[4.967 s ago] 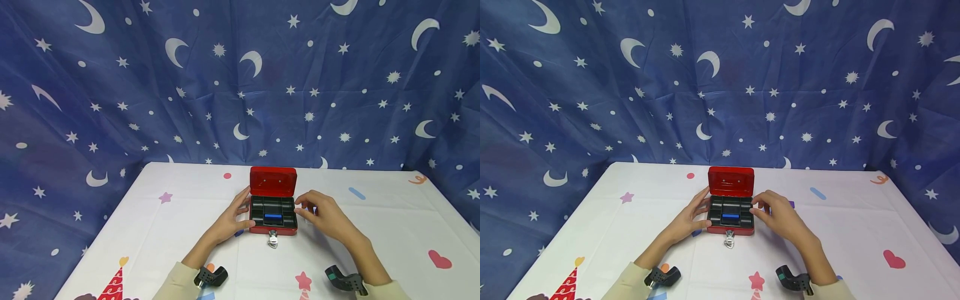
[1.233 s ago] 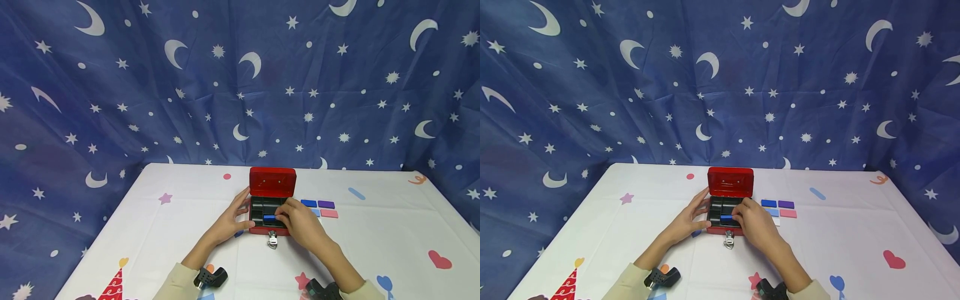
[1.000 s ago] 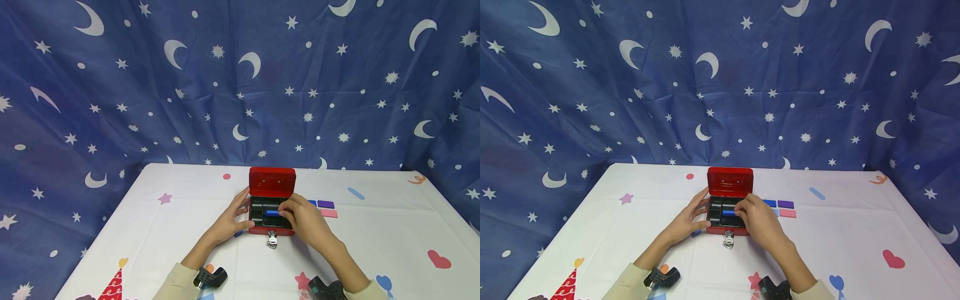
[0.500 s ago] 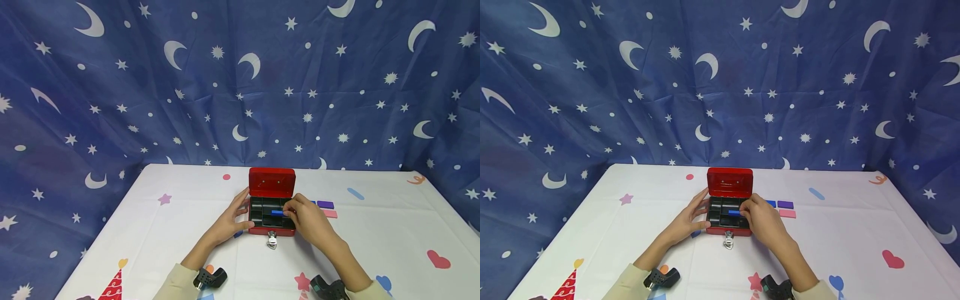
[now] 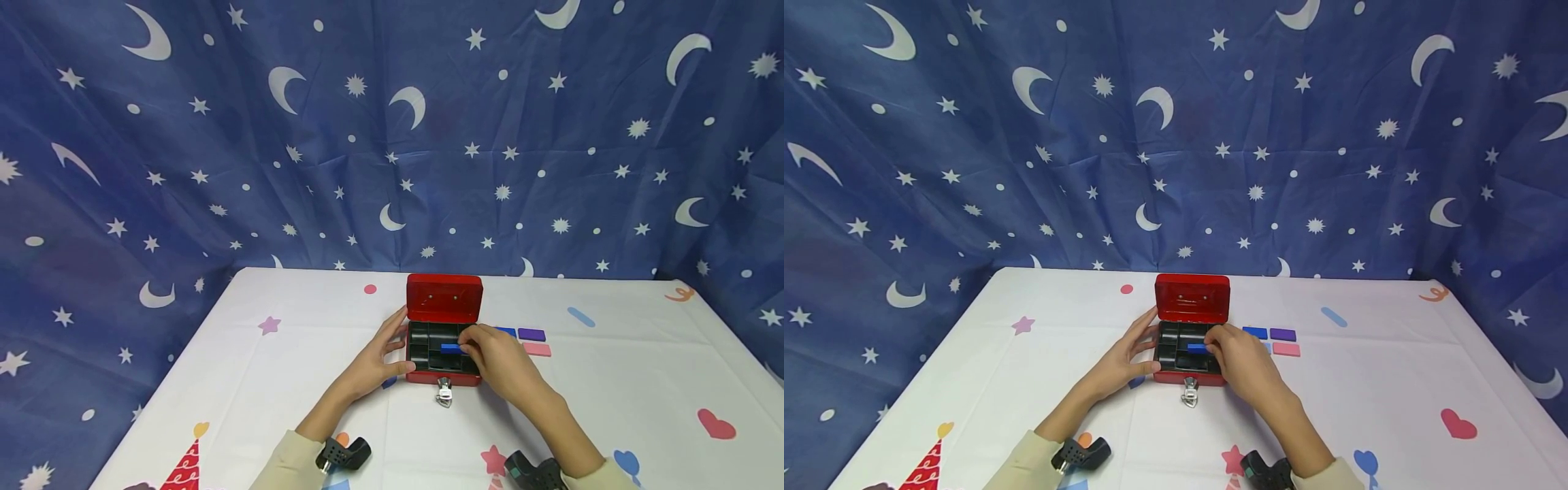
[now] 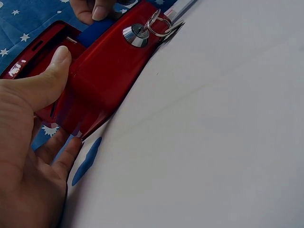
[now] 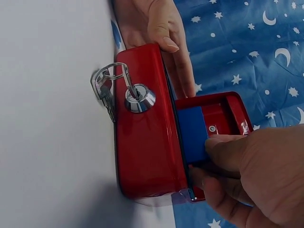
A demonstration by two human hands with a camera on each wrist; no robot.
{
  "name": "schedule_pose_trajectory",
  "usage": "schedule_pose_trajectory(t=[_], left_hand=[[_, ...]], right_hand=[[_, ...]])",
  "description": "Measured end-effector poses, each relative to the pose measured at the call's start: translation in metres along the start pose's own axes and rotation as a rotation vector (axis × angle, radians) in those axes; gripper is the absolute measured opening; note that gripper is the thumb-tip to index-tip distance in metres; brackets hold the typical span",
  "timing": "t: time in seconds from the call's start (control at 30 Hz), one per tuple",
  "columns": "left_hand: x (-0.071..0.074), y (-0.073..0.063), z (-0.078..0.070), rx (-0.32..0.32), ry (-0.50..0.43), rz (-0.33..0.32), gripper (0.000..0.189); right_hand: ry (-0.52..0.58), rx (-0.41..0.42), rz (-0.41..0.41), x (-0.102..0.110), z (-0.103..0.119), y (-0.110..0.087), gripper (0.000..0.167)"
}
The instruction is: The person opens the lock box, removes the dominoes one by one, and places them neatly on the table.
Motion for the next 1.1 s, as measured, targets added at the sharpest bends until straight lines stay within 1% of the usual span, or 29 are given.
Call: schedule_pose_trajectory(t=[0.33,0.5,0.63,0.8,0.93,1.1], left_hand=[[0.002,-0.001,0.004,0.002,-0.006,0.002,0.09],[0.002,-0.002,0.004,-0.004,-0.004,0.001,0.09],[0.002,-0.003,0.004,0.0,-0.015,-0.001,0.09],[0.0,-0.002,0.004,-0.001,-0.016,0.007,0.09],[0.001,-0.001,0.003,-0.01,-0.004,0.008,0.089],[0.001,-0.001,0.002,-0.014,-0.003,0.011,0.089]], right_hand=[[0.012,0.056,0.009,-0.001,0.003,0.001,0.025],[0.034,0.073,0.002,-0.003,0.002,0.001,0.025],[0.059,0.08,-0.014,0.0,0.001,0.0,0.026],[0.081,0.099,-0.06,0.014,-0.003,-0.004,0.027],[0.075,0.113,-0.099,0.027,-0.01,-0.01,0.029],[0.065,0.078,-0.118,0.041,-0.028,-0.021,0.029]])
Point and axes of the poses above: each hand's wrist, its own y-axis towards the middle knuckle, its own x-axis out of the back of the hand, z = x × y, the point moved 5 cm from there along y, towards the middle knuckle, and after that the axes turned 9 degrees about z, right-handed, at the moved point
